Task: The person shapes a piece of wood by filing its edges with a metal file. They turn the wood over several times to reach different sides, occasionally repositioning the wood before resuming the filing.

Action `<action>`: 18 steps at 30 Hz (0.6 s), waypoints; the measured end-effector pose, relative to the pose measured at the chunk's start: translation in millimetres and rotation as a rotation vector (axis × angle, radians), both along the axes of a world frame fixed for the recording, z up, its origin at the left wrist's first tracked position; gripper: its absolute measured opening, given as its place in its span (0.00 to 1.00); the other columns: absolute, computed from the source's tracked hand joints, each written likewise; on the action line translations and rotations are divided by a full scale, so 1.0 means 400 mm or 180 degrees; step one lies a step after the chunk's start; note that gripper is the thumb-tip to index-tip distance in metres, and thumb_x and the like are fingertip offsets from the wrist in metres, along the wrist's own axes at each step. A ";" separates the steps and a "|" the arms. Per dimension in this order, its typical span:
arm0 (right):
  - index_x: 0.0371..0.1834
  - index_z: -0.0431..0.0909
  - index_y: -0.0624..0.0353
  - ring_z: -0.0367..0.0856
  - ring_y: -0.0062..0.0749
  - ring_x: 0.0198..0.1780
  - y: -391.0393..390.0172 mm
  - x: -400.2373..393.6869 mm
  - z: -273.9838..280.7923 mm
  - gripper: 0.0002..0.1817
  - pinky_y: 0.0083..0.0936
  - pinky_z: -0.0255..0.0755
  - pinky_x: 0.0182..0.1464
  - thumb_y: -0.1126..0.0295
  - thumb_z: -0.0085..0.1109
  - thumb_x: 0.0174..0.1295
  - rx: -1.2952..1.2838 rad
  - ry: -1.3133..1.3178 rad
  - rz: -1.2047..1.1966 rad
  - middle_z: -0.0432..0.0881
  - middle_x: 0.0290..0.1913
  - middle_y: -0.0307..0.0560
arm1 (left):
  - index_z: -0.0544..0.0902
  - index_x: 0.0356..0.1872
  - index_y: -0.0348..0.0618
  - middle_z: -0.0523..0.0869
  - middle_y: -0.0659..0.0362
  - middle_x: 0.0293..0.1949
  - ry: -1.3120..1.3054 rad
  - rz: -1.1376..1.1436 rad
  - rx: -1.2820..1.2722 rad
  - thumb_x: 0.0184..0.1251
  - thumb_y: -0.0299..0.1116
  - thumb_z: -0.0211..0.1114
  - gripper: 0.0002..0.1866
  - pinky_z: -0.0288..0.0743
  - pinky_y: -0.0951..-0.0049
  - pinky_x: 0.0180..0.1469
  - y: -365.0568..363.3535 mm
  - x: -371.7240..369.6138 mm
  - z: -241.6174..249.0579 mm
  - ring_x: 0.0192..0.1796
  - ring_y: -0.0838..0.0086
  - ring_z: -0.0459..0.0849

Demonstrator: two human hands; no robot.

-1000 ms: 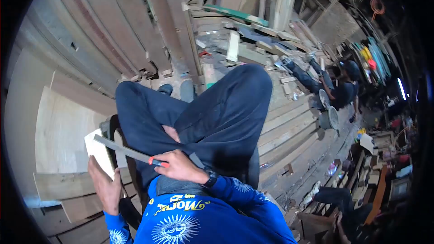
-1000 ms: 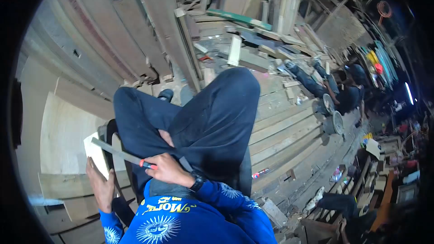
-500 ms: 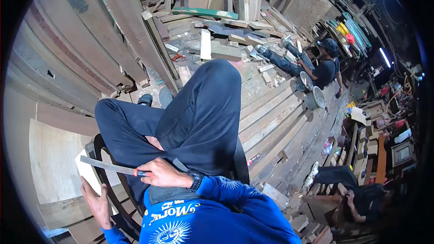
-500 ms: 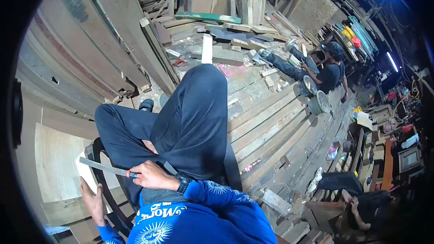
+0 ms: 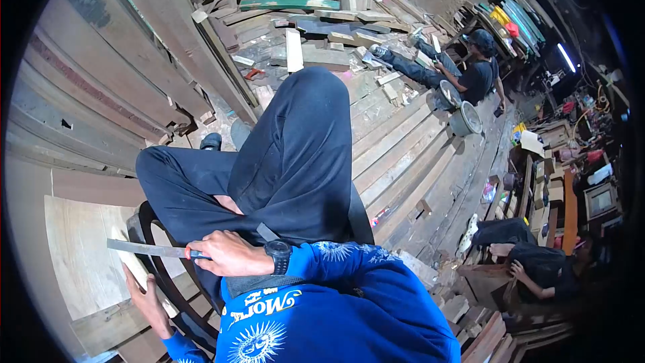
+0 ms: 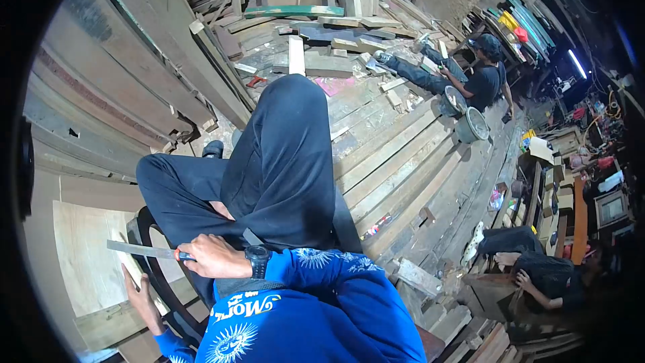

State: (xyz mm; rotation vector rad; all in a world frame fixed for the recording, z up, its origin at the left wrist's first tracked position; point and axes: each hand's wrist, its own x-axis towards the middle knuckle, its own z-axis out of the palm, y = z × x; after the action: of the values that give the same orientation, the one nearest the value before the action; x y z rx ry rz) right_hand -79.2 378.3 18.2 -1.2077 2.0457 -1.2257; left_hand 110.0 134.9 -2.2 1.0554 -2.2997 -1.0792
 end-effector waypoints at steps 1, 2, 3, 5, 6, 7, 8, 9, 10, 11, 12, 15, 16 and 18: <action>0.54 0.87 0.58 0.89 0.63 0.38 -0.007 0.000 -0.003 0.14 0.57 0.81 0.41 0.69 0.68 0.68 -0.0152 0.0103 -0.0067 0.88 0.33 0.61 | 0.62 0.88 0.41 0.72 0.47 0.81 -0.0108 -0.0034 -0.0074 0.77 0.37 0.68 0.42 0.63 0.57 0.82 0.012 -0.004 0.008 0.79 0.55 0.73; 0.54 0.87 0.58 0.89 0.63 0.38 -0.011 0.001 -0.005 0.13 0.57 0.81 0.41 0.69 0.69 0.68 -0.0298 0.0200 -0.0124 0.88 0.32 0.61 | 0.62 0.88 0.41 0.73 0.47 0.79 -0.0222 -0.0059 -0.0142 0.77 0.37 0.69 0.42 0.65 0.57 0.80 0.018 -0.004 0.011 0.77 0.55 0.75; 0.54 0.87 0.58 0.89 0.62 0.37 -0.012 -0.001 -0.001 0.14 0.56 0.82 0.41 0.68 0.69 0.67 -0.0219 0.0232 -0.0126 0.88 0.32 0.62 | 0.63 0.88 0.44 0.74 0.47 0.77 -0.0074 -0.0062 -0.0186 0.75 0.33 0.70 0.42 0.65 0.57 0.80 0.015 -0.003 0.003 0.76 0.55 0.76; 0.54 0.87 0.58 0.89 0.62 0.36 0.010 -0.011 0.010 0.14 0.55 0.82 0.41 0.68 0.69 0.67 -0.0187 0.0126 -0.0074 0.88 0.32 0.62 | 0.63 0.88 0.44 0.75 0.46 0.76 0.0185 -0.0057 0.0076 0.74 0.32 0.70 0.42 0.65 0.57 0.80 -0.006 0.005 -0.021 0.75 0.56 0.76; 0.54 0.88 0.57 0.89 0.62 0.35 0.023 -0.011 0.015 0.14 0.55 0.82 0.41 0.67 0.69 0.67 -0.0174 0.0019 -0.0040 0.88 0.31 0.62 | 0.64 0.87 0.44 0.76 0.46 0.75 0.0446 -0.0066 0.0317 0.74 0.31 0.70 0.42 0.66 0.57 0.79 -0.004 0.003 -0.015 0.75 0.56 0.76; 0.54 0.88 0.55 0.88 0.63 0.33 0.032 -0.009 0.001 0.15 0.55 0.82 0.40 0.67 0.70 0.66 -0.0079 0.0023 -0.0045 0.88 0.30 0.62 | 0.65 0.87 0.42 0.76 0.45 0.74 0.0349 -0.0013 0.0377 0.73 0.32 0.70 0.42 0.66 0.57 0.79 -0.001 0.004 -0.009 0.74 0.55 0.77; 0.54 0.88 0.55 0.88 0.63 0.33 0.033 -0.011 0.000 0.15 0.55 0.82 0.40 0.67 0.70 0.66 -0.0066 0.0018 -0.0009 0.88 0.30 0.62 | 0.65 0.87 0.42 0.76 0.45 0.74 0.0346 0.0023 0.0388 0.73 0.32 0.70 0.42 0.66 0.57 0.79 0.003 -0.003 -0.002 0.74 0.55 0.77; 0.55 0.87 0.54 0.88 0.62 0.33 0.035 -0.010 -0.001 0.14 0.55 0.81 0.39 0.67 0.68 0.67 -0.0161 0.0049 -0.0014 0.87 0.29 0.60 | 0.65 0.87 0.41 0.77 0.45 0.74 0.0128 -0.0024 0.0080 0.73 0.32 0.70 0.42 0.67 0.57 0.78 0.014 -0.012 0.011 0.73 0.55 0.77; 0.55 0.85 0.53 0.88 0.61 0.32 0.038 -0.004 -0.003 0.13 0.55 0.79 0.37 0.68 0.66 0.69 -0.0258 0.0065 -0.0033 0.86 0.29 0.59 | 0.65 0.86 0.40 0.77 0.44 0.73 -0.0106 -0.0088 -0.0229 0.72 0.33 0.70 0.43 0.67 0.57 0.78 0.022 -0.007 0.017 0.73 0.54 0.78; 0.55 0.85 0.53 0.88 0.61 0.32 0.031 -0.005 -0.005 0.13 0.55 0.79 0.37 0.68 0.66 0.69 -0.0252 0.0051 -0.0027 0.86 0.29 0.59 | 0.65 0.86 0.40 0.77 0.44 0.72 0.0118 -0.0083 -0.0301 0.68 0.30 0.71 0.44 0.67 0.57 0.78 0.006 0.003 -0.013 0.73 0.54 0.78; 0.55 0.86 0.54 0.88 0.60 0.32 0.008 -0.012 -0.007 0.13 0.54 0.80 0.36 0.68 0.66 0.68 -0.0295 0.0123 -0.0031 0.87 0.29 0.59 | 0.65 0.86 0.40 0.77 0.44 0.72 0.0121 -0.0083 -0.0309 0.68 0.30 0.71 0.44 0.67 0.57 0.78 0.018 -0.006 0.002 0.73 0.54 0.78; 0.51 0.87 0.56 0.89 0.59 0.31 -0.072 -0.018 -0.027 0.12 0.49 0.82 0.35 0.69 0.67 0.66 -0.0452 0.0362 -0.0069 0.88 0.29 0.58 | 0.64 0.86 0.40 0.76 0.46 0.73 -0.0306 -0.0080 -0.0512 0.67 0.26 0.72 0.45 0.67 0.56 0.78 0.058 -0.025 0.047 0.74 0.53 0.77; 0.51 0.87 0.56 0.89 0.59 0.31 -0.076 -0.026 -0.014 0.12 0.49 0.82 0.35 0.69 0.67 0.66 -0.0476 0.0393 -0.0062 0.88 0.29 0.58 | 0.64 0.86 0.40 0.76 0.46 0.73 -0.0274 -0.0071 -0.0536 0.67 0.26 0.72 0.45 0.67 0.56 0.78 0.049 -0.024 0.030 0.74 0.53 0.77; 0.52 0.88 0.56 0.89 0.59 0.32 -0.069 -0.032 0.005 0.13 0.51 0.83 0.36 0.69 0.67 0.66 -0.0440 0.0230 0.0032 0.88 0.30 0.58 | 0.65 0.86 0.40 0.76 0.45 0.73 0.0157 -0.0027 -0.0115 0.67 0.26 0.72 0.45 0.68 0.56 0.78 0.035 -0.016 0.011 0.74 0.53 0.76</action>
State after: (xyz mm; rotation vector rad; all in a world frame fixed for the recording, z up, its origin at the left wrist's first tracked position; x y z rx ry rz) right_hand -92.0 350.8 20.1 -1.3421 2.0315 -1.3560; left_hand 103.7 148.8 2.1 0.9952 -2.2781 -1.0514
